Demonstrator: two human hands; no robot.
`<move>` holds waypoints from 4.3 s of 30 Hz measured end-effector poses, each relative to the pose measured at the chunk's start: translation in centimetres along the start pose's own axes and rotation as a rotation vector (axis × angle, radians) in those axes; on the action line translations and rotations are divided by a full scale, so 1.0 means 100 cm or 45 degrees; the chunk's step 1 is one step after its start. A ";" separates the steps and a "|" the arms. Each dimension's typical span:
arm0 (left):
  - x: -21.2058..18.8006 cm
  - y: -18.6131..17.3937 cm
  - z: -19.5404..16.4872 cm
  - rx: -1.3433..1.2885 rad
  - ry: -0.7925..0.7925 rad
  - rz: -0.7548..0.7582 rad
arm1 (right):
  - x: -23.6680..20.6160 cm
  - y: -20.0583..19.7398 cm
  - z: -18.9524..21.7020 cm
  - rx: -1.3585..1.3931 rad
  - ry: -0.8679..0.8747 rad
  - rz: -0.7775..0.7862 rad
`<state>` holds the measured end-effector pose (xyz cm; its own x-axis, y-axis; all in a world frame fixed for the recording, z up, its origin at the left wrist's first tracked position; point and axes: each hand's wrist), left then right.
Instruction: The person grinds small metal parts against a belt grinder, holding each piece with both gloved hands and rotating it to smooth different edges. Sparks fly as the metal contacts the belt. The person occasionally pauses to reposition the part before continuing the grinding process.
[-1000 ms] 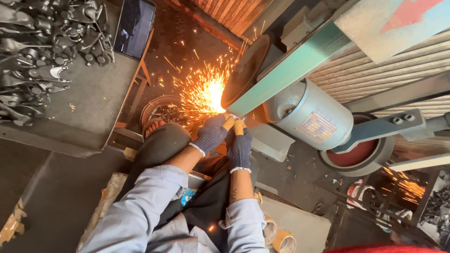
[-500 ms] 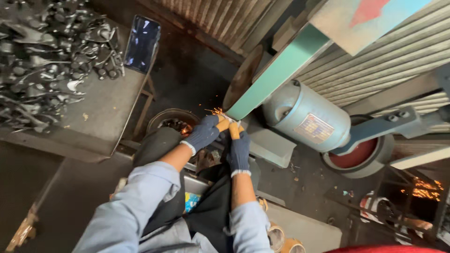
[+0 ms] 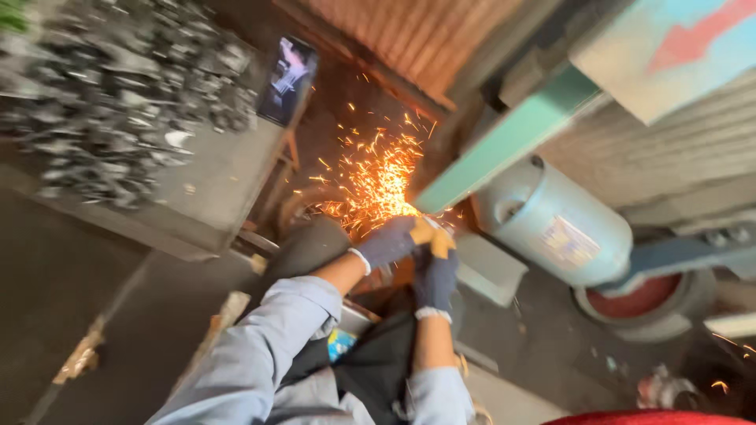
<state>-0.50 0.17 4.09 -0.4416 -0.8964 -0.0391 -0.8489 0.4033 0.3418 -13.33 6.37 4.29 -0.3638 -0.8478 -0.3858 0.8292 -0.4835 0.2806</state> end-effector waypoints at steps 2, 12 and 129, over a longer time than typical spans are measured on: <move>-0.006 -0.010 -0.023 -0.055 -0.358 0.267 | -0.017 0.004 0.013 0.263 -0.280 0.299; -0.057 -0.030 -0.024 0.613 -0.058 0.164 | -0.039 0.004 -0.004 -1.067 -0.641 0.009; -0.086 -0.008 -0.072 0.621 0.128 0.028 | -0.088 0.026 0.022 -0.149 0.272 0.524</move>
<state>6.05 6.26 10.97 -0.4512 -0.8902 0.0626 -0.8873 0.4400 -0.1383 -8.94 12.06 10.34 0.0902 -0.8942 -0.4385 0.9327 -0.0785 0.3520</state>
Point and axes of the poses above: each hand's wrist, its own x-axis towards the middle knuckle, its own y-axis out of the palm, z = x × y, and after that the axes turned 13 degrees about -x, right-handed
